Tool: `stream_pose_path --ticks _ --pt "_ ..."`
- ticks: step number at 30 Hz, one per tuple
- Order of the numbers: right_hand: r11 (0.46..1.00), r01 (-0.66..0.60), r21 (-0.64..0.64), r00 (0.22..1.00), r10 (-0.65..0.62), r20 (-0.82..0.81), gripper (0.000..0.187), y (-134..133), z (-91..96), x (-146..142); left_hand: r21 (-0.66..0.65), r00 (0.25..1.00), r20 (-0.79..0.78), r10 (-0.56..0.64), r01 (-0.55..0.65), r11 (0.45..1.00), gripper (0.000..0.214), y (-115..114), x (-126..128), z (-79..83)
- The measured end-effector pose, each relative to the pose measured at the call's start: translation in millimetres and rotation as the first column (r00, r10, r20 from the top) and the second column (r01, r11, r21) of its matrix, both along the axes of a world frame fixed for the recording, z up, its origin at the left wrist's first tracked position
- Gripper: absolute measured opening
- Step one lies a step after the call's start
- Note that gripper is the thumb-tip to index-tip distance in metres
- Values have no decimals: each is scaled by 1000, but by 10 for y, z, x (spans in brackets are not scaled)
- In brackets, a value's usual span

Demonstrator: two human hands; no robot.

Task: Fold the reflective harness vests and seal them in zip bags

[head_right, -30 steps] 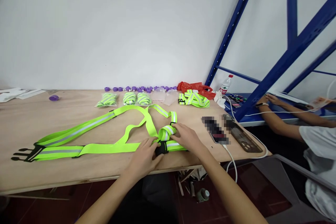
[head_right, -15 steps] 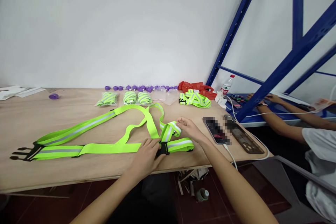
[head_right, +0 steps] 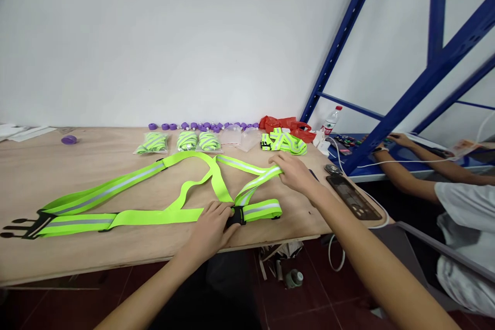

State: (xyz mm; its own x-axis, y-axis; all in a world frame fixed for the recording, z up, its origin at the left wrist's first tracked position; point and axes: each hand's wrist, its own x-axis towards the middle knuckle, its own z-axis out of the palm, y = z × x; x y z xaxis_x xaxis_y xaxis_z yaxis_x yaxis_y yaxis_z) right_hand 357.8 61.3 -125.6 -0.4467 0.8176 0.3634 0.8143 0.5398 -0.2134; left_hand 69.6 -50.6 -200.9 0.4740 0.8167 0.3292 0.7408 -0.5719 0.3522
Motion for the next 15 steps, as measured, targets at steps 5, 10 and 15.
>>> stream_pose_path --ticks 5,10,15 --pt "974 199 -106 902 -224 -370 24 170 -162 32 -3 1000 -20 7 -7 1000 12 -8 4 4" --pt "939 28 -343 914 -163 -373 27 293 -15 97 -12 999 -38 15 -16 1000 13 -8 5 8" --pt "825 28 -564 976 -145 -164 39 466 366 242 -6 1000 -17 6 -6 1000 12 -3 -1 -10"
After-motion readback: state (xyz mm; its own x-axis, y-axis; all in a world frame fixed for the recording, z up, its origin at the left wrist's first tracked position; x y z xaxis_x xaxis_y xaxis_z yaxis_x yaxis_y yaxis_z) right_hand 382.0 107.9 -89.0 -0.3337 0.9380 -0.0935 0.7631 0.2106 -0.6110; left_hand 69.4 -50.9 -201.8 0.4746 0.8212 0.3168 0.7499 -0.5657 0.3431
